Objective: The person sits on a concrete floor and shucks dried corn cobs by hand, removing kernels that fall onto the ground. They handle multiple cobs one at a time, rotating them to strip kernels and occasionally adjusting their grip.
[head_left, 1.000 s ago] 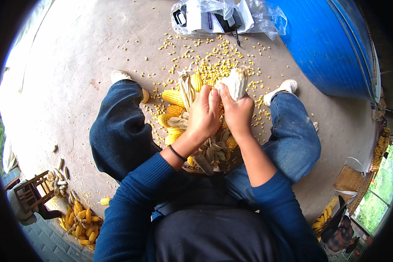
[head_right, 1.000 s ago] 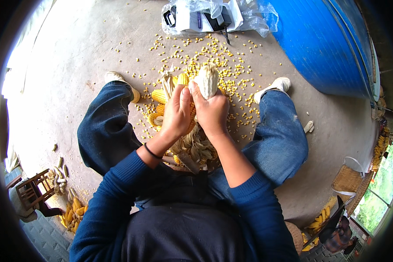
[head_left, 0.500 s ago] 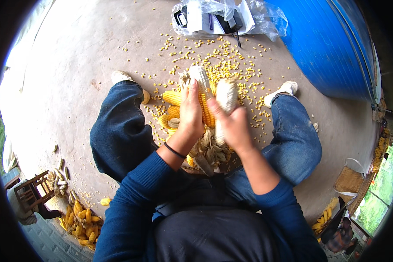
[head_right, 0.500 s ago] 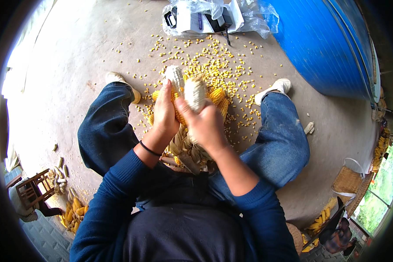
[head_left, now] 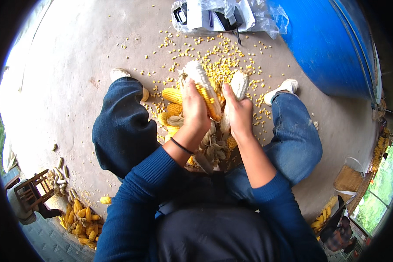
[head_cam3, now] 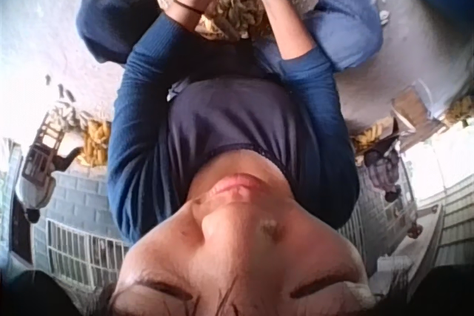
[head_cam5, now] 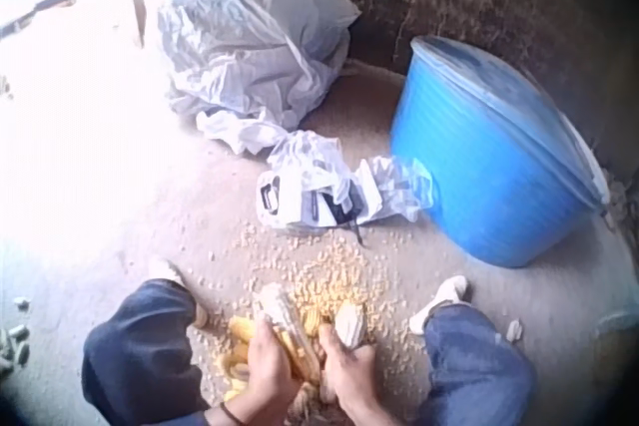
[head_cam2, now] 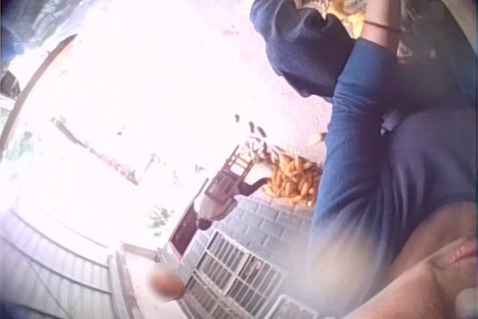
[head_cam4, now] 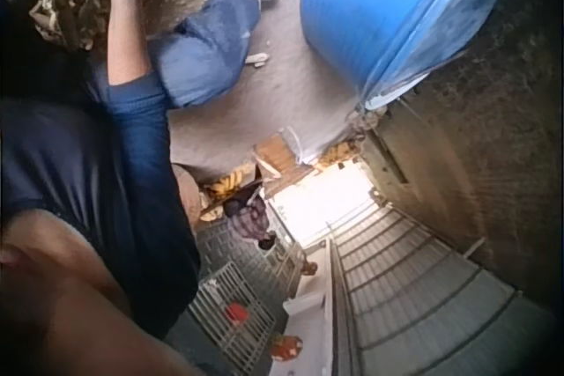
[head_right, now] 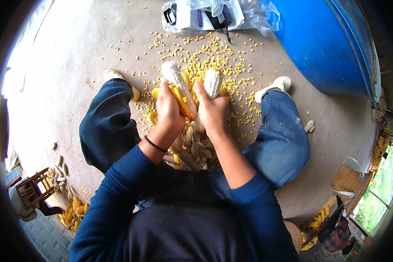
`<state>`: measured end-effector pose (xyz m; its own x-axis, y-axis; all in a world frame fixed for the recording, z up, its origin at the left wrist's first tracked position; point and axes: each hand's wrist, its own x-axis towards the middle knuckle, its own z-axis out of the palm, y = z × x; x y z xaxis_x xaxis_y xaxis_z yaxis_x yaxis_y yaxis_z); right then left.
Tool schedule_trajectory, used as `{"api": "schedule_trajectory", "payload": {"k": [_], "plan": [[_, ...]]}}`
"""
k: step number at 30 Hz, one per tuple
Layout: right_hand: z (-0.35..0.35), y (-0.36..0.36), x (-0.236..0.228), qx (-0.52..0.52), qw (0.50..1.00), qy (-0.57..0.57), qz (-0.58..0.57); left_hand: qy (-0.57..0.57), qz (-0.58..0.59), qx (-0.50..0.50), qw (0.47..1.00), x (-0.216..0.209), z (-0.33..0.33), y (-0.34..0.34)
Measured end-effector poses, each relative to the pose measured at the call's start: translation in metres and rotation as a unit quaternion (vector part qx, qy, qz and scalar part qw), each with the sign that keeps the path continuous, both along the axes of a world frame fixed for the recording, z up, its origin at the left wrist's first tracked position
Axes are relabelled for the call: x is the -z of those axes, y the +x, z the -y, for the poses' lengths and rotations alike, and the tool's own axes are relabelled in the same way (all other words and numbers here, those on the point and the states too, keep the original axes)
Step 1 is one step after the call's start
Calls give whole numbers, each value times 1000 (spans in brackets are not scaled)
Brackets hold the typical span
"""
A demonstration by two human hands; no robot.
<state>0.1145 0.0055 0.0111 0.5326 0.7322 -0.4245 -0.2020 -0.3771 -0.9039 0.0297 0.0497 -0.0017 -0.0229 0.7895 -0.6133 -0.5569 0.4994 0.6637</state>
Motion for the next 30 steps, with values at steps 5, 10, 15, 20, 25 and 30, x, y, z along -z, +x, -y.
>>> {"api": "schedule_trajectory", "payload": {"k": [5,10,15,20,25,30], "plan": [[12,-25,1,-77,880,221,414,22,-29,-36,999,21,2,-1],[2,-16,4,-29,995,14,92,80,8,-67,995,30,3,0],[4,-1,10,-7,996,-45,-79,30,54,69,996,18,10,-7],[10,5,-5,-81,996,-40,-11,23,-23,56,998,7,11,-6],[7,-22,23,-36,978,49,198,116,-103,79,985,34,32,3],[-1,-17,34,31,998,11,57,175,-265,132,939,53,32,-1]]}}
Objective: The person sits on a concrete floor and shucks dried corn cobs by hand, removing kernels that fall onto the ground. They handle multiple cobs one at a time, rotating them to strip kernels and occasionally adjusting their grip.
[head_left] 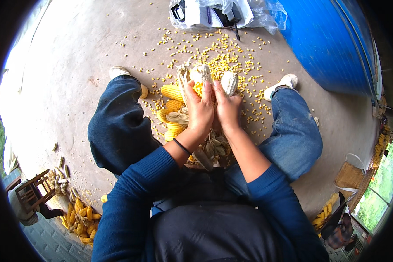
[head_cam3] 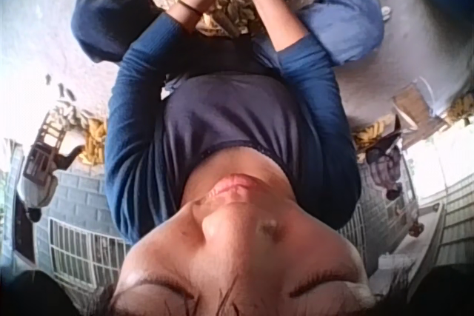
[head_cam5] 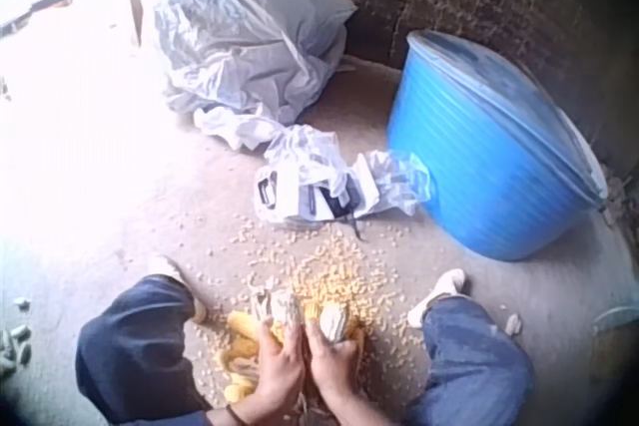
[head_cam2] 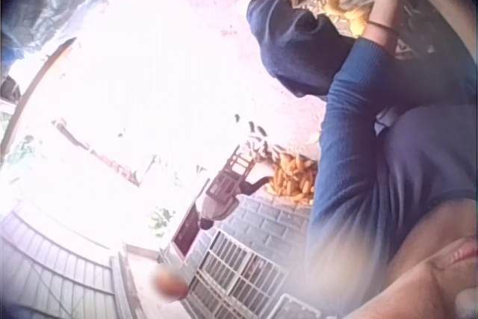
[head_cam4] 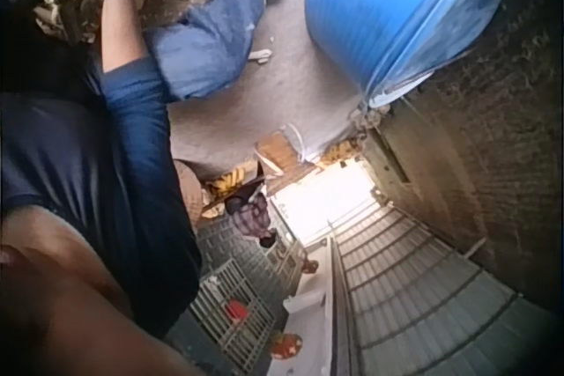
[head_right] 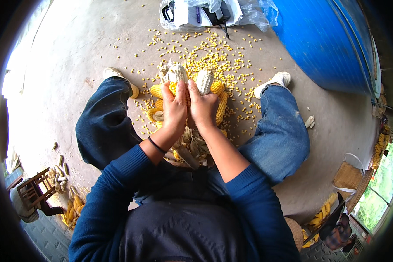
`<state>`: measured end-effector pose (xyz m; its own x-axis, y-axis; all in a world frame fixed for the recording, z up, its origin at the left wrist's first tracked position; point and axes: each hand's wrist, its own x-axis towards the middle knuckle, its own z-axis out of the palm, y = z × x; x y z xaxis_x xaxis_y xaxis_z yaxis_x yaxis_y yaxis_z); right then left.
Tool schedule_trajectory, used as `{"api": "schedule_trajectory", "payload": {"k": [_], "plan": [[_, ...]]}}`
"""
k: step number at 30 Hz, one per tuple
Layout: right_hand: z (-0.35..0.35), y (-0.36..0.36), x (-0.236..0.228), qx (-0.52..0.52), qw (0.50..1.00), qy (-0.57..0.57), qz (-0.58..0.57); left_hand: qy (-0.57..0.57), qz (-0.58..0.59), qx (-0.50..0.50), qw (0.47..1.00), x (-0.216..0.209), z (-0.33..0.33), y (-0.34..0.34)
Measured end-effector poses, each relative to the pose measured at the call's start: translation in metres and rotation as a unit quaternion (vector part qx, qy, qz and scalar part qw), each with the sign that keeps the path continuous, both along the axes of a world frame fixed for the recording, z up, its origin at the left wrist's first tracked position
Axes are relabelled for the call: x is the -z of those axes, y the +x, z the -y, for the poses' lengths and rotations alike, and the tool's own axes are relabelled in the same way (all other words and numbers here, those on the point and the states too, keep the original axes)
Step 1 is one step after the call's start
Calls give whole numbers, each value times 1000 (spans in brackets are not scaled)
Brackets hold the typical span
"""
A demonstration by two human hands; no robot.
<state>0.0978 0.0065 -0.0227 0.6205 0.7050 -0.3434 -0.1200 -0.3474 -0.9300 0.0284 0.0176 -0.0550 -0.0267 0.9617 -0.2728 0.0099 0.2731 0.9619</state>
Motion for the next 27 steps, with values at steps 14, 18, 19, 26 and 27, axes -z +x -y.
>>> {"api": "schedule_trajectory", "payload": {"k": [14,18,19,26,27], "plan": [[8,10,-18,-13,992,-6,-126,-64,134,55,987,-15,-12,-12],[7,8,-22,-53,998,35,20,-8,-87,151,985,-33,-3,-11],[7,5,-16,-58,991,67,97,2,-103,154,983,-32,1,-9],[8,9,10,-32,983,91,157,-3,68,128,989,-2,-3,-7],[10,11,-1,-43,992,61,102,-6,63,133,989,1,-2,-9]]}}
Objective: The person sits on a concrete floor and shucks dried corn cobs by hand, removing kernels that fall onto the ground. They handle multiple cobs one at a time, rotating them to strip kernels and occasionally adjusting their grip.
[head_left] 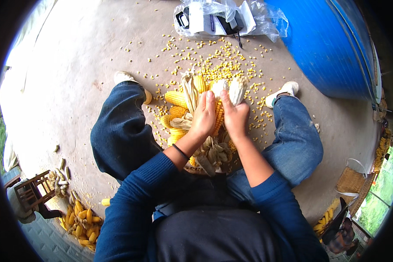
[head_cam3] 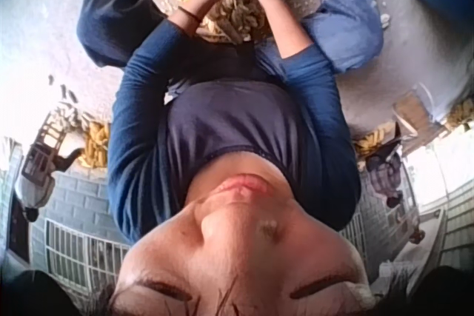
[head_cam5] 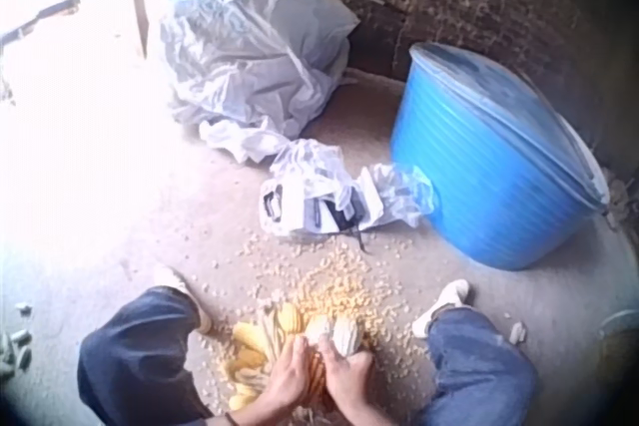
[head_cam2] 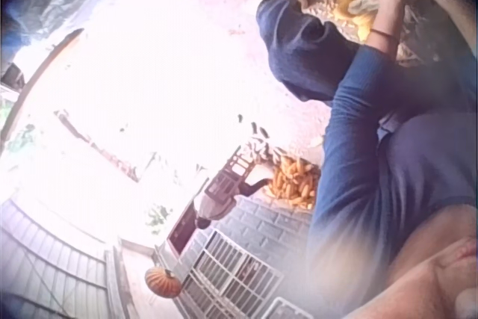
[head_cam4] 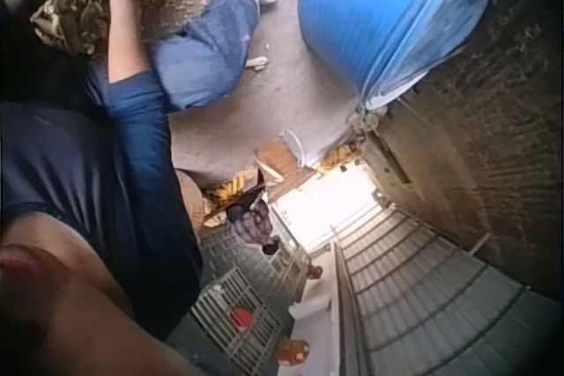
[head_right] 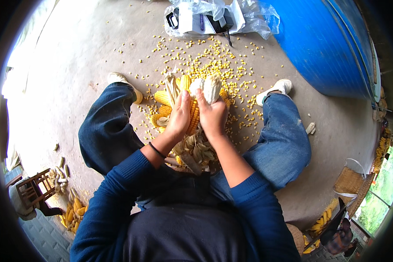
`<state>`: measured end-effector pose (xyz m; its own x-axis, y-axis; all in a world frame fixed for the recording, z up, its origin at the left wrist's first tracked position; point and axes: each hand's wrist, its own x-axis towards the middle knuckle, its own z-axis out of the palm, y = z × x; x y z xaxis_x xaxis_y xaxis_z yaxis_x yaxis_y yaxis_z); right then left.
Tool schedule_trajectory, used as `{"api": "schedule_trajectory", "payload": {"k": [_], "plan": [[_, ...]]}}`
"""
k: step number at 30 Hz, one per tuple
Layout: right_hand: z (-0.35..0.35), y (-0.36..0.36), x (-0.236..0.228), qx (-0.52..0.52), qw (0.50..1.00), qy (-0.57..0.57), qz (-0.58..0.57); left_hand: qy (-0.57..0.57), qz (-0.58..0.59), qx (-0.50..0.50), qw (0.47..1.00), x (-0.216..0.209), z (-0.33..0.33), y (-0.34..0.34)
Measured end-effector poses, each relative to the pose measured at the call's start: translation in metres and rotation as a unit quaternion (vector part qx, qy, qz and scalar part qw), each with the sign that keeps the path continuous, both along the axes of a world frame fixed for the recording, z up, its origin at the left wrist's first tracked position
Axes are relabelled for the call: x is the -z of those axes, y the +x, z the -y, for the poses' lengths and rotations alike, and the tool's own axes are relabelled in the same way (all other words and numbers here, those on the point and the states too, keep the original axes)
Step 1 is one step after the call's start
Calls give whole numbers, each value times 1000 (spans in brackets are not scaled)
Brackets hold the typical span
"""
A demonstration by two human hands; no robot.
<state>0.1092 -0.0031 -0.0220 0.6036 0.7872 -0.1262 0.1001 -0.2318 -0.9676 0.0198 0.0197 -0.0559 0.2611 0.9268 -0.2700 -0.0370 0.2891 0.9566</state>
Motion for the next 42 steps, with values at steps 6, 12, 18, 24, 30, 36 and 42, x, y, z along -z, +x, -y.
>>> {"api": "schedule_trajectory", "payload": {"k": [6,12,18,24,30,36,42], "plan": [[-2,-13,-15,-11,999,31,-22,99,-102,-4,990,-13,12,8],[-1,-5,9,-40,977,75,198,-35,-52,33,997,-8,-3,-7],[3,13,-4,-65,992,-76,-77,-264,208,3,942,-43,-7,-12],[-4,29,-57,-96,945,31,-310,120,-89,103,983,-50,-1,-22],[-3,-4,-13,-2,996,69,50,179,-289,205,918,-60,11,-15],[-4,20,-10,12,983,111,-149,-81,102,128,983,-64,14,-18],[1,38,-56,-132,916,42,-377,-122,40,185,974,-47,9,-25]]}}
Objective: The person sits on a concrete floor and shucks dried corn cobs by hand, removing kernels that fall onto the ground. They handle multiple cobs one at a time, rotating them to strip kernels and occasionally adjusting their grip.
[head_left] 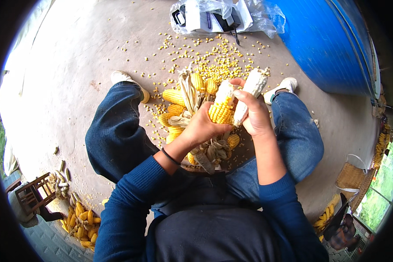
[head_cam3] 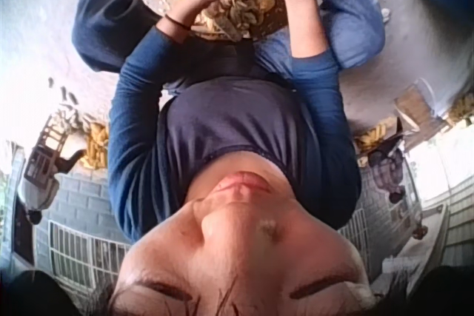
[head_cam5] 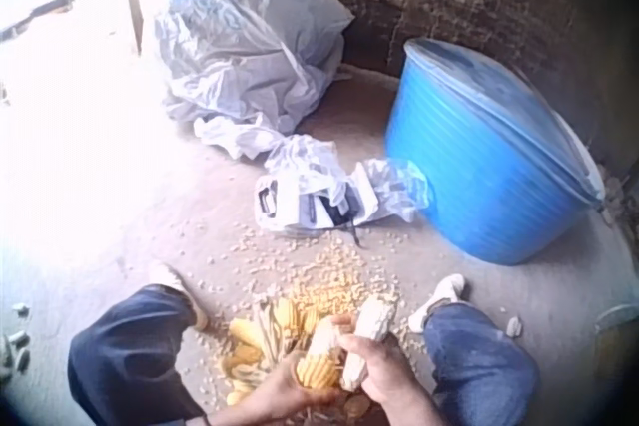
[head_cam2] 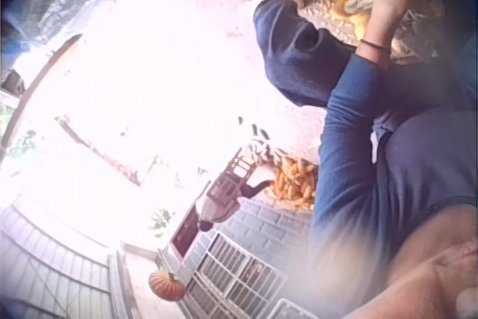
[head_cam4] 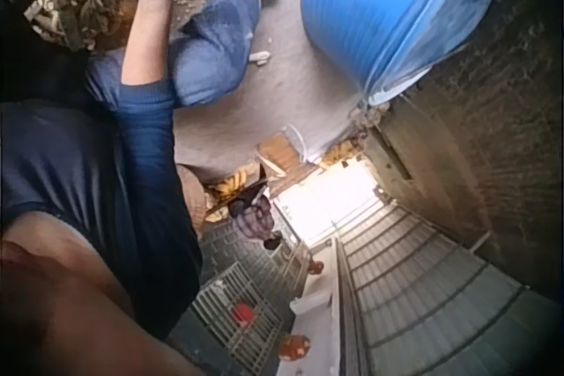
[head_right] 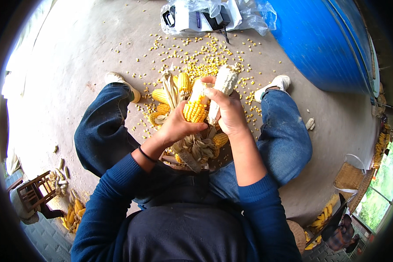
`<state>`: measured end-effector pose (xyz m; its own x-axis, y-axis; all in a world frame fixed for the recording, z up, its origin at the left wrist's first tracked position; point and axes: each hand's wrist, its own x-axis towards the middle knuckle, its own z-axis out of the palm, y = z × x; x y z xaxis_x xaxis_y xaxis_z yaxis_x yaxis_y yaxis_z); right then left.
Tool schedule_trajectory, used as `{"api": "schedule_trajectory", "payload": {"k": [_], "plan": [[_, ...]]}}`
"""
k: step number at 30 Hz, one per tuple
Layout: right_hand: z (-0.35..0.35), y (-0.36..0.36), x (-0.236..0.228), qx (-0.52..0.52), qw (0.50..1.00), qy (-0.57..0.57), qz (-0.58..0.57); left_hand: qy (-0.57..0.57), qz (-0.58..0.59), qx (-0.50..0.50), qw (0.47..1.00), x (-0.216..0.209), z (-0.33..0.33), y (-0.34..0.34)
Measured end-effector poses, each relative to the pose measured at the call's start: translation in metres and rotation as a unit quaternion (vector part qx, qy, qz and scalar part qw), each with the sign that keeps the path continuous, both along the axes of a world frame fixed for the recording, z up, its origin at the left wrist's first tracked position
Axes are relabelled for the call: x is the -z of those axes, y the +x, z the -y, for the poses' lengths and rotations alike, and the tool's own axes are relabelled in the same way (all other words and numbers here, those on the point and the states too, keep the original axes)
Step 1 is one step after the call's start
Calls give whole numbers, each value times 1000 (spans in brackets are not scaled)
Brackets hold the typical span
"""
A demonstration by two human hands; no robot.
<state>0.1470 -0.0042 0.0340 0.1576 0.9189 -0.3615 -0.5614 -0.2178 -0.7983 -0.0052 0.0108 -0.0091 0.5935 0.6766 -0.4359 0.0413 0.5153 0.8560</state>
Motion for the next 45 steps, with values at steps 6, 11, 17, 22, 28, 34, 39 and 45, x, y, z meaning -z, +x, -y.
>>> {"api": "schedule_trajectory", "payload": {"k": [6,11,17,22,28,34,39,45], "plan": [[10,-40,28,88,897,108,419,176,-166,50,969,-1,6,6],[4,-23,51,74,966,11,249,-30,-18,49,998,-13,-4,2],[-6,-16,7,18,999,-32,19,476,-331,85,810,2,-2,1],[3,-29,50,45,935,47,350,400,-340,129,841,-10,1,2],[5,-16,51,0,982,22,190,-36,-38,47,998,-12,-7,-8],[-1,-17,1,-53,998,-15,29,419,-302,96,851,-10,0,-2],[9,-25,37,-40,952,35,302,169,-207,99,959,-20,4,-9],[9,3,28,-27,986,-81,142,-24,1,193,981,-38,-17,-37]]}}
